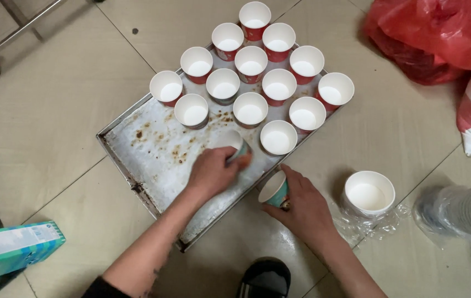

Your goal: Organizing and arranging paper baking cups onto a tray for baking by retrieving them from storage and removing packaging.

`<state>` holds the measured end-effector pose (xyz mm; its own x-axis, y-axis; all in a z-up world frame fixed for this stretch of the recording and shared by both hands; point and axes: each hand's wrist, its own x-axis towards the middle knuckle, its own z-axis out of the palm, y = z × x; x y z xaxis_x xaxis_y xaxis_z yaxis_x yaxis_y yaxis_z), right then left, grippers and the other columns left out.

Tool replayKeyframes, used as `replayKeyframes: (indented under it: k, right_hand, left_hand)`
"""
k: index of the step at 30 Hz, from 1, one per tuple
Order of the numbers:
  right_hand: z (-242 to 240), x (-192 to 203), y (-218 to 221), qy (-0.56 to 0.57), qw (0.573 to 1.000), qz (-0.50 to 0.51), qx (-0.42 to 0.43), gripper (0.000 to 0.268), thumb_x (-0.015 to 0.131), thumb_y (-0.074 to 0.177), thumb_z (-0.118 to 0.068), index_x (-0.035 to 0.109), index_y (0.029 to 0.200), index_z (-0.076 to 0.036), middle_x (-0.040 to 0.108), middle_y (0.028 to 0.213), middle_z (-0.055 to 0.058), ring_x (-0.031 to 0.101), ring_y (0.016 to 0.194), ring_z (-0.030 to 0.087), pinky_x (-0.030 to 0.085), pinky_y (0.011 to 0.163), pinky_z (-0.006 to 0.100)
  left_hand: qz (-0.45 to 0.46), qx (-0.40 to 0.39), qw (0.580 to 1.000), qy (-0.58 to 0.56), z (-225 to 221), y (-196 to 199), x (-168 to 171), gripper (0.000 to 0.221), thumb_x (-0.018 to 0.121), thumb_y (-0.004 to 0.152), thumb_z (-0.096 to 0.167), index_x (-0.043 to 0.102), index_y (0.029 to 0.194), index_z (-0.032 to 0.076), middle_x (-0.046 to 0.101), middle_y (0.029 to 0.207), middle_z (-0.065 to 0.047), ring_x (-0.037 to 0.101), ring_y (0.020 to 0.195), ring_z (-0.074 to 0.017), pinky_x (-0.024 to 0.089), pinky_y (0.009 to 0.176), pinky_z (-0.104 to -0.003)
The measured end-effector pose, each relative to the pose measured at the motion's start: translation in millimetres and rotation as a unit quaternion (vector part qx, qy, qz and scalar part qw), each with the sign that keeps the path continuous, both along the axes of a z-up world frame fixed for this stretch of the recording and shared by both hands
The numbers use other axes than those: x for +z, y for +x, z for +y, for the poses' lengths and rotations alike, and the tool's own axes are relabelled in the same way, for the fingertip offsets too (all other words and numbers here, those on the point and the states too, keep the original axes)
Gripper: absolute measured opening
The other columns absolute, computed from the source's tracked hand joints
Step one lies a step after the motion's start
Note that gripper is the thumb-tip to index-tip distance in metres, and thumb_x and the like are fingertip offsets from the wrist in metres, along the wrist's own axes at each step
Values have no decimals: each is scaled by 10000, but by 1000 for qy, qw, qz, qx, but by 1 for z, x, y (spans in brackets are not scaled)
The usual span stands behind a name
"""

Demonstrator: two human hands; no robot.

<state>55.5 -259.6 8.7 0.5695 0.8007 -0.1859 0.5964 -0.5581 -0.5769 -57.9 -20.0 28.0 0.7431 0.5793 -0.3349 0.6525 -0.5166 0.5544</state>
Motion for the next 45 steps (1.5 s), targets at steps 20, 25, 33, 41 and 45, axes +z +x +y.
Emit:
replayKeyframes:
  k: [20,25,33,41,45]
  right_hand:
    - [-9,-12,-9,29,999,-16,-2,1112,936,779,-446,419,1716,-141,640,1583,92,704,1295,315,610,976,444]
    - [-12,-2,-9,64,997,-30,11,1081,897,723,-226,440,1694,-94,659,1550,114,719,1228,328,575,1002,449]
    - [-57,21,55,128,939,-225,-225,962,864,964,-580,491,1712,-103,586,1594,156,525,1509,399,341,1234,612]
    - [-106,6,79,-110,962,-37,-248,1218,868,827,-733,402,1792,-153,462,1755,231,500,1576,508,333,1291,725]
    - [-102,8,82,-214,959,-39,-184,1390,877,717,-862,319,1825,-237,455,1752,176,472,1616,470,330,1331,693]
  left_hand:
    - [-204,-47,966,-153,-85,-12,21,342,755,1019,259,813,1275,39,833,1179,-87,747,1059,-221,609,936,-339]
    - [-115,-67,960,-248,-88,-20,25,105,707,987,126,749,968,32,760,801,-68,580,698,-179,529,672,-354]
    - [-88,-210,956,182,-47,-33,-33,286,726,1052,150,837,1301,61,872,1152,-146,763,1303,-330,425,1327,-518]
    - [-54,-197,967,151,-61,-16,-51,309,681,1049,144,827,1313,77,865,1218,-144,648,1489,-341,276,1423,-521]
    - [-91,-174,972,126,-68,-14,-43,393,728,1036,168,773,1399,26,818,1347,-211,530,1591,-430,214,1434,-577]
